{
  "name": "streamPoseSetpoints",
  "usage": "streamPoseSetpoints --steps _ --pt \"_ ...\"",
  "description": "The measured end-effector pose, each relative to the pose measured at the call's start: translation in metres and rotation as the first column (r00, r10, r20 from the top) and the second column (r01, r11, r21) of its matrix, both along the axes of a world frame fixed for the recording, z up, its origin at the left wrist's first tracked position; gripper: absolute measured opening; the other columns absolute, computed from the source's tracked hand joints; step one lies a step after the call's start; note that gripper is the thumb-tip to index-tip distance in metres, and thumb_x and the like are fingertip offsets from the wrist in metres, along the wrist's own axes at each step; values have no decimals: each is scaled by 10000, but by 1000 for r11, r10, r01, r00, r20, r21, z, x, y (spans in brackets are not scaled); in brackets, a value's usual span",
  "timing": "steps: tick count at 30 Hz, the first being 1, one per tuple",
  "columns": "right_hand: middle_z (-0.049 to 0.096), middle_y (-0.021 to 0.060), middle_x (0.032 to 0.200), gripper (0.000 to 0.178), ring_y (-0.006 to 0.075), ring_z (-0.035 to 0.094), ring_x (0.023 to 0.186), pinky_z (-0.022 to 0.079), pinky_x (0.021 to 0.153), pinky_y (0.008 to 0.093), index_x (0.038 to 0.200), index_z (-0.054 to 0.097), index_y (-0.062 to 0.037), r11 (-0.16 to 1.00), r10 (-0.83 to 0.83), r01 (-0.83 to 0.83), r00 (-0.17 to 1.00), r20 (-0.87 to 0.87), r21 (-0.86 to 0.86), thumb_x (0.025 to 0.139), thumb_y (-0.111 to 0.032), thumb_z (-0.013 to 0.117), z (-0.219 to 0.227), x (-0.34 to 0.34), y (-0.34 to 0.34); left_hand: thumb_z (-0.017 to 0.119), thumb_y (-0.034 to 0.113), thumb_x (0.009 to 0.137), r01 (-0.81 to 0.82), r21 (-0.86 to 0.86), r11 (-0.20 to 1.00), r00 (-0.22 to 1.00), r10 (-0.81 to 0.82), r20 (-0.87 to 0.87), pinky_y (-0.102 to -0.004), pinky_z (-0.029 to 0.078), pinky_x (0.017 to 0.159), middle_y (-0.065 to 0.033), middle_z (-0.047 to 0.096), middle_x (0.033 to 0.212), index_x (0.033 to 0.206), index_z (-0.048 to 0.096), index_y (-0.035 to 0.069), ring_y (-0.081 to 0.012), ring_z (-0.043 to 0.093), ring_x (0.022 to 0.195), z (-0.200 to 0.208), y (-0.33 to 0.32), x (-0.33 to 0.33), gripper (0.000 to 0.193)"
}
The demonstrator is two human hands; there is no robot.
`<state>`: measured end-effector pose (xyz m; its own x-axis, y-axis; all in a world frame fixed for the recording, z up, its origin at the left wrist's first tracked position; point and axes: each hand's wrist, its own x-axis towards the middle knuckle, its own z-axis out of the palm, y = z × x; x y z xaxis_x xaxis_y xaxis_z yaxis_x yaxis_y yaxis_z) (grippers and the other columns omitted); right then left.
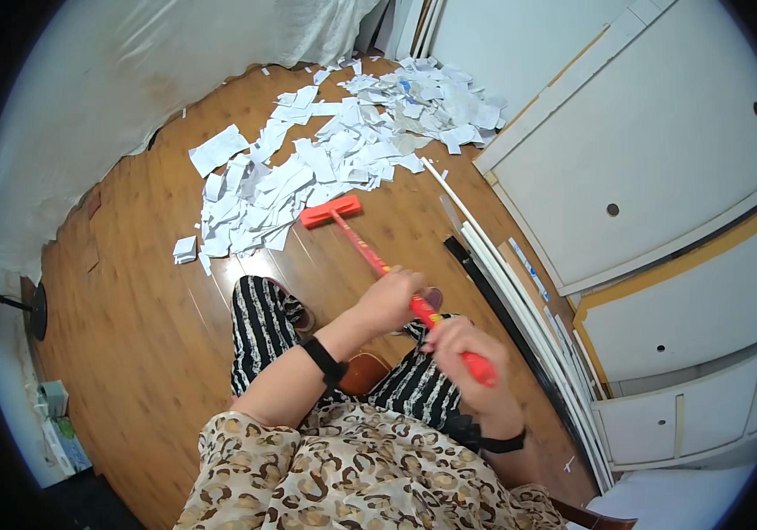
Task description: Sweeping and gathering pieces of torn paper on a wooden floor using a broom.
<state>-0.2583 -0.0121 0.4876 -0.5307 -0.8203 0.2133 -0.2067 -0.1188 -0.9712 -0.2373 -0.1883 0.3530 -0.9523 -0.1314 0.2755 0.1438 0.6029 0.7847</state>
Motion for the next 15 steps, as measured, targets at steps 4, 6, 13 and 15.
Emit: streamPoseSetpoints --steps 4,6,13,15 --pt "582 79 741 182 255 619 801 497 780 379 700 523 -27 1000 -25 25 999 -23 3 796 61 649 61 -7 12 689 117 795 12 103 995 1000 -10 -16 -461 472 753 -178 618 808 780 574 14 -399 567 816 52 25 -5 155" --pt "588 73 712 193 259 623 765 503 736 355 677 509 -32 999 -40 42 997 -67 29 781 55 648 74 -3 24 690 130 799 53 116 992 999 -52 -13 -467 474 756 -181 623 815 789 581 15 -396 577 843 63 42 -1 159" --pt "593 103 803 186 251 614 856 489 802 371 718 513 -15 997 -49 48 999 22 59 838 58 635 22 -5 28 678 144 819 33 134 990 998 -26 -56 -471 454 722 -171 607 801 815 589 38 -389 565 811 7 45 -9 139" --pt "590 95 803 174 243 609 886 479 834 371 735 521 -14 989 -43 57 994 -105 134 848 57 634 -8 -1 14 665 169 827 -8 60 998 999 5 50 -479 478 752 -151 613 825 832 606 49 -379 579 834 -22 25 -9 134"
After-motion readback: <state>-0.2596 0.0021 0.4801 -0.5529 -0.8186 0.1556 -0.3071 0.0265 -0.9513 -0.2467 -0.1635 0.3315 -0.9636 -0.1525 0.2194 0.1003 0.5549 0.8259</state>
